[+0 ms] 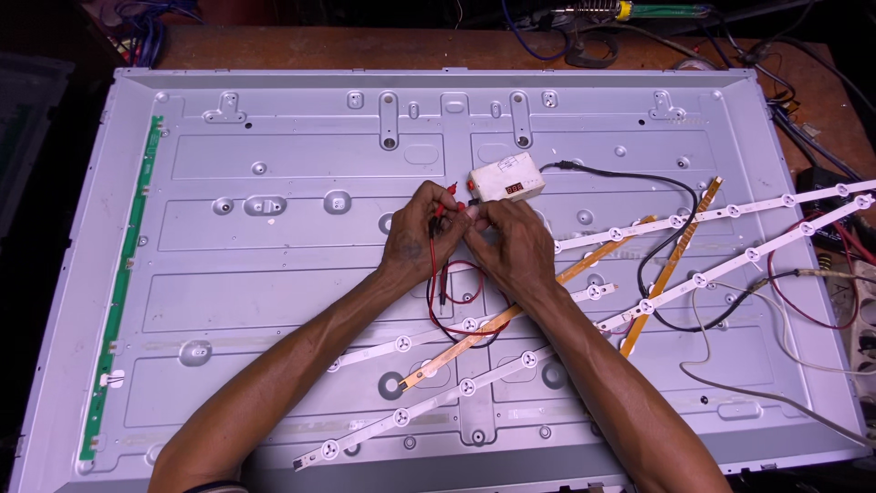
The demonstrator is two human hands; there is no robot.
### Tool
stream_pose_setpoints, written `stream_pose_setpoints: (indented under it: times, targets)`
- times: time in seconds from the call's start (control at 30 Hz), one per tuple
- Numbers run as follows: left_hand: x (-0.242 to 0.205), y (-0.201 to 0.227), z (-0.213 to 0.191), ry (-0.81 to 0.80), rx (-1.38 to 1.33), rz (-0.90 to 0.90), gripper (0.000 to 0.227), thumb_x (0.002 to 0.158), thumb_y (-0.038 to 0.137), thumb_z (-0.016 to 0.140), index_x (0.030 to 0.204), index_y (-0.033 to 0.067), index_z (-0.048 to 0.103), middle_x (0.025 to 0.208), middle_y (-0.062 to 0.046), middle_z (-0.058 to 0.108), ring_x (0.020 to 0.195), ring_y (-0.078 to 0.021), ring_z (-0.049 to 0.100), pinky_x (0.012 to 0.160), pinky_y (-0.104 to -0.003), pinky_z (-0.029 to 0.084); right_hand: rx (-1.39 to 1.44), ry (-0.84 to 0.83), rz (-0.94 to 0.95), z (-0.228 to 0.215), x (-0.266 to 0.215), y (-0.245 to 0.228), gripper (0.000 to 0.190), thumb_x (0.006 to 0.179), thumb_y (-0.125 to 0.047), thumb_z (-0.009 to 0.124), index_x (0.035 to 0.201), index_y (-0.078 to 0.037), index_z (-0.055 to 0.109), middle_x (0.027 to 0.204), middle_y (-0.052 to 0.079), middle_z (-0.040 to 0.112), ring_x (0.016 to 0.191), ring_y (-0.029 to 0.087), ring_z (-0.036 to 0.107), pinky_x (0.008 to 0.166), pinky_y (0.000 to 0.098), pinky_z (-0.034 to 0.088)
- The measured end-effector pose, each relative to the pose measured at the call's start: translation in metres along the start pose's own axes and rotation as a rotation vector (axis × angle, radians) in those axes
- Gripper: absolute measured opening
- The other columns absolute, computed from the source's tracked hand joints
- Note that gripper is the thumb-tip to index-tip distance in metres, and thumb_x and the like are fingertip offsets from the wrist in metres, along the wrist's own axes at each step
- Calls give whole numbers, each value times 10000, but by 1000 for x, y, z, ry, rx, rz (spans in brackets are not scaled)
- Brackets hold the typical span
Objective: The person tests multiple LED light strips by connecting them to a power supply using red and black wires. They repeatedly connect and disconnect the wires to different strips to check if they light up.
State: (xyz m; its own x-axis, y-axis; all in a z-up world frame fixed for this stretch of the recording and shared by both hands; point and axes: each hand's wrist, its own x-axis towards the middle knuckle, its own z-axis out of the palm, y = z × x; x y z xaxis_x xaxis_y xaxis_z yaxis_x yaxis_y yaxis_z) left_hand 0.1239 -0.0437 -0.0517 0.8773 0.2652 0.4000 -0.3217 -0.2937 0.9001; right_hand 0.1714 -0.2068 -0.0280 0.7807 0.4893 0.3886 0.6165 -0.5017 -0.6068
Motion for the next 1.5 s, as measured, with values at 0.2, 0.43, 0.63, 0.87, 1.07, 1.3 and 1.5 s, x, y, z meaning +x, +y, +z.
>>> stream_pose_setpoints:
  times: [0.2, 0.43, 0.63, 0.87, 1.07, 1.3, 1.5]
  targets:
    - [0, -6, -5, 17, -104, -205, 215, 946, 168, 760, 1023, 48, 599, 762, -71, 712, 640, -73, 632, 619, -229, 518, 207, -252, 118, -32, 12, -8, 255, 857, -134, 681, 1103, -101, 742, 927, 157, 743, 880, 361, 723, 770, 506, 575]
    - [-7, 13, -13, -31, -198, -293, 337, 974, 173, 723, 1211, -17, 577, 984, -163, 752, 846, -119, 729, 782, -227, 614, -343, -492, 234, -38, 62, -15, 769, 800, -205, 673, 1542, -156, 476, 1623, 113, 362, 1297, 438, 571, 1023, 658, 512]
    - [-8, 17, -17, -81, -227, -299, 310, 1037, 174, 605, 1284, -10, 570, 1185, -199, 737, 940, -112, 711, 865, -230, 617, -381, -608, 188, -64, 59, -28, 708, 866, -211, 747, 1514, -162, 467, 1505, 153, 489, 1156, 511, 647, 938, 689, 536]
    - [-6, 13, 3, 18, -277, -198, 209, 972, 107, 714, 1176, 61, 721, 1035, -87, 759, 873, -73, 739, 768, -186, 635, 25, -409, 52, -90, 24, -32, 690, 813, -201, 806, 1450, -95, 563, 1498, 204, 547, 984, 444, 693, 799, 607, 550]
    - [-1, 37, 11, 11, -250, -124, 193, 946, 128, 761, 1136, 92, 764, 974, -43, 705, 827, -57, 728, 718, -169, 613, 100, -330, 28, -93, 12, -20, 695, 809, -177, 816, 1451, -126, 554, 1467, 179, 569, 764, 327, 740, 631, 462, 572]
    - [0, 44, 7, -47, -194, -86, 191, 950, 155, 762, 1128, 85, 766, 920, -63, 666, 820, -85, 734, 698, -189, 614, 67, -333, 42, -92, 9, -19, 683, 808, -209, 826, 1439, -145, 574, 1442, 130, 589, 757, 315, 728, 619, 455, 553]
    - [-1, 47, -1, -88, -199, -161, 290, 914, 190, 813, 1154, 52, 727, 919, -75, 695, 819, -76, 717, 710, -182, 607, 23, -323, 26, -92, 10, -25, 678, 802, -220, 837, 1429, -138, 592, 1435, 126, 601, 750, 323, 724, 615, 469, 558]
